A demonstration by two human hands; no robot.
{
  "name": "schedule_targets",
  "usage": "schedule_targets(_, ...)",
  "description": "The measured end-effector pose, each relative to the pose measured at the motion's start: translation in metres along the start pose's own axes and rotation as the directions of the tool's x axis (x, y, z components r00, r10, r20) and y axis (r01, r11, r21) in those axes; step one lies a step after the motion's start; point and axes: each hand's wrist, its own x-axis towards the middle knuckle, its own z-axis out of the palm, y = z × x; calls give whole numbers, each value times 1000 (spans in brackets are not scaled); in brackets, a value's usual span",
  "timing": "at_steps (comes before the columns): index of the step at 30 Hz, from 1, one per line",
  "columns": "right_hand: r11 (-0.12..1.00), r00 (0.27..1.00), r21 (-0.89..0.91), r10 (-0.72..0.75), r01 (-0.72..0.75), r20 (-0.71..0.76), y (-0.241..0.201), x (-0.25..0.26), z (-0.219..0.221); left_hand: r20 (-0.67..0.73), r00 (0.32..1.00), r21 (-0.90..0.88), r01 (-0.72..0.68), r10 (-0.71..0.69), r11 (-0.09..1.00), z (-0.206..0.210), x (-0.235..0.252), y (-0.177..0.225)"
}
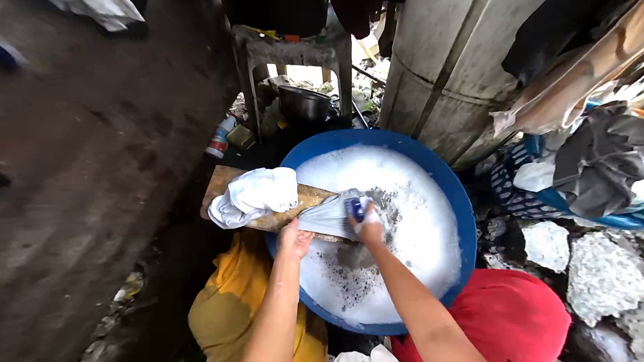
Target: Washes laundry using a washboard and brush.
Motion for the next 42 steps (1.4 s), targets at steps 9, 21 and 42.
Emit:
schedule_targets(9,954,958,196,-254,225,135,-81,-54,36,-51,997,87,-56,60,995,0,0,-8)
schedule_targets(21,950,971,220,-237,222,44,-82,-43,42,-70,996,124,-38,47,992,1,9,-13)
schedule_targets(42,639,986,767,158,-58,-56,17,2,-97,510,836,2,-237,203,972,25,-94,-1)
